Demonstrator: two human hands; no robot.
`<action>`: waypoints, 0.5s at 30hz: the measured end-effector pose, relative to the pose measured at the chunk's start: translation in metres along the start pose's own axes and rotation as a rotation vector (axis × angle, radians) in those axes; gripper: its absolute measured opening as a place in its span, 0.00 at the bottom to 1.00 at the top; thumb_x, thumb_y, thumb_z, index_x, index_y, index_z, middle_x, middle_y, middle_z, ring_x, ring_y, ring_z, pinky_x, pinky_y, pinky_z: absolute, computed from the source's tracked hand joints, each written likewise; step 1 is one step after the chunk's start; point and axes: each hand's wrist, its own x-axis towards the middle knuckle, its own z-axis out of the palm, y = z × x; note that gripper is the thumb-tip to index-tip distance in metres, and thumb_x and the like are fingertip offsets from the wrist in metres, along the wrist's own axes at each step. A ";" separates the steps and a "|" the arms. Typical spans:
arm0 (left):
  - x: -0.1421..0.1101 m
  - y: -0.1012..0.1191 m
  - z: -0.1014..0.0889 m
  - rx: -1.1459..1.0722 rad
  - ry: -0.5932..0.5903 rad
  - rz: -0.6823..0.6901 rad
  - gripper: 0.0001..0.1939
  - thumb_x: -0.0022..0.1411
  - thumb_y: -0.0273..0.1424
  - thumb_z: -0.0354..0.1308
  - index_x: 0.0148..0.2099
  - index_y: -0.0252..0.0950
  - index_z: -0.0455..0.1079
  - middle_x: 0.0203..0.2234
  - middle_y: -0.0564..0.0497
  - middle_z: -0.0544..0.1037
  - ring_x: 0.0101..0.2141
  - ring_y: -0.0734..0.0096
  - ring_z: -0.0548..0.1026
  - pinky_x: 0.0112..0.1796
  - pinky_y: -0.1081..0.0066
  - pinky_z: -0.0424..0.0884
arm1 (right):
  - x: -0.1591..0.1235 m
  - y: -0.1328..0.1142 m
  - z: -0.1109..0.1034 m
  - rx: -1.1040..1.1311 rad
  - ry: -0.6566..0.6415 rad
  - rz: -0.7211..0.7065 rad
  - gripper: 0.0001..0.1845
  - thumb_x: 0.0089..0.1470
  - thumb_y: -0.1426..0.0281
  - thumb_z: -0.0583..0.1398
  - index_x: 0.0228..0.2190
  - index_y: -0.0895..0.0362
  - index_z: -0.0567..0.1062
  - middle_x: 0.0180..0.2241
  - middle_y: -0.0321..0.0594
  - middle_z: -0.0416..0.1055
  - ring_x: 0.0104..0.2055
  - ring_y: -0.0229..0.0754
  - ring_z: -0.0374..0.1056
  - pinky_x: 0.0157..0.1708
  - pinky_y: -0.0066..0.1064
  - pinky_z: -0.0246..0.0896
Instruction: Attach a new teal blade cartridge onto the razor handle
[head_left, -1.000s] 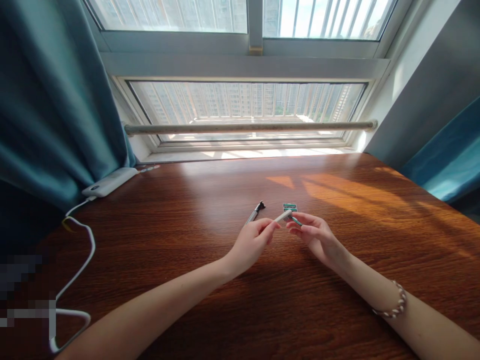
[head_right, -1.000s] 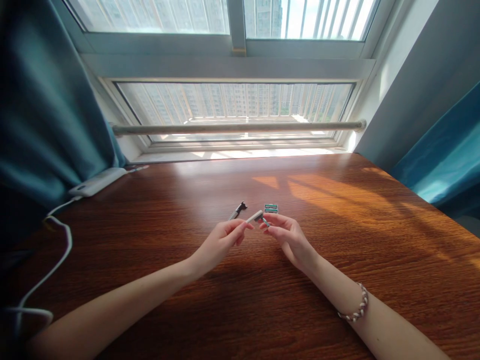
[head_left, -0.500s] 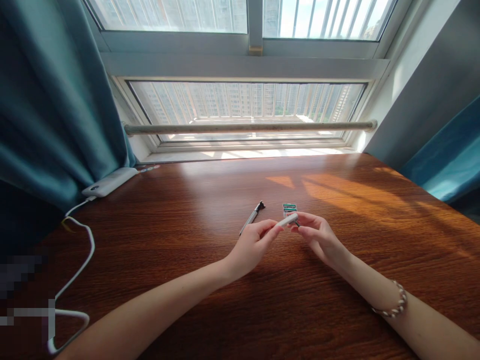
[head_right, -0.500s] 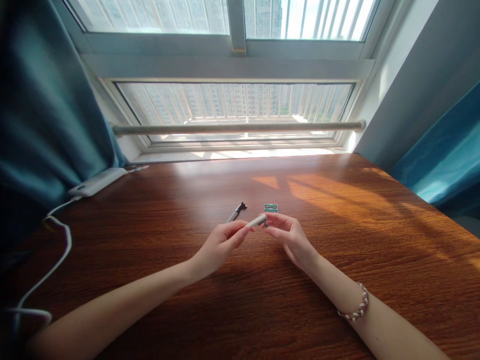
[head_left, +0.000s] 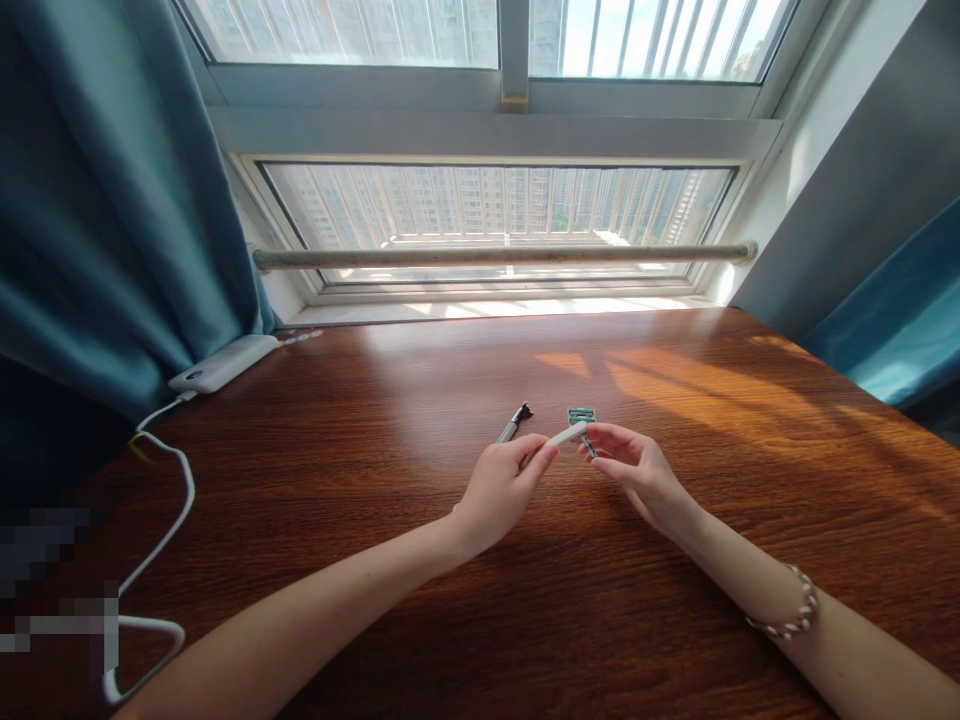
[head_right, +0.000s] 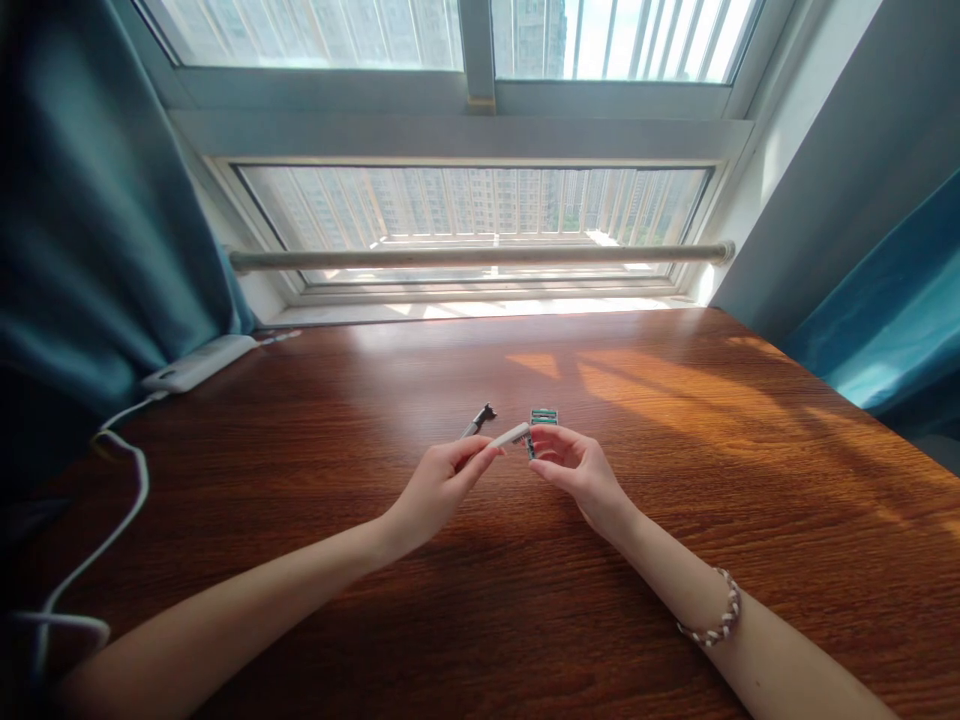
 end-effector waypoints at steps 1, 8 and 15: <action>0.000 0.001 0.000 -0.009 -0.014 0.010 0.18 0.61 0.39 0.43 0.35 0.33 0.70 0.19 0.57 0.59 0.22 0.77 0.55 0.24 0.77 0.51 | 0.000 0.000 0.000 -0.013 -0.001 -0.001 0.19 0.40 0.69 0.65 0.38 0.53 0.74 0.34 0.40 0.72 0.37 0.42 0.66 0.39 0.35 0.62; 0.001 -0.002 0.001 0.033 -0.016 0.011 0.18 0.62 0.39 0.43 0.33 0.33 0.69 0.19 0.57 0.59 0.22 0.77 0.55 0.24 0.77 0.50 | 0.001 -0.001 0.000 -0.043 -0.011 -0.017 0.19 0.39 0.70 0.65 0.38 0.53 0.73 0.34 0.39 0.72 0.36 0.41 0.66 0.38 0.34 0.61; 0.000 -0.003 0.001 0.063 -0.047 0.047 0.18 0.62 0.39 0.43 0.36 0.34 0.71 0.18 0.57 0.59 0.22 0.77 0.55 0.24 0.77 0.50 | 0.002 -0.002 -0.002 -0.177 -0.044 -0.074 0.19 0.41 0.69 0.64 0.39 0.55 0.71 0.35 0.40 0.70 0.33 0.39 0.65 0.34 0.33 0.63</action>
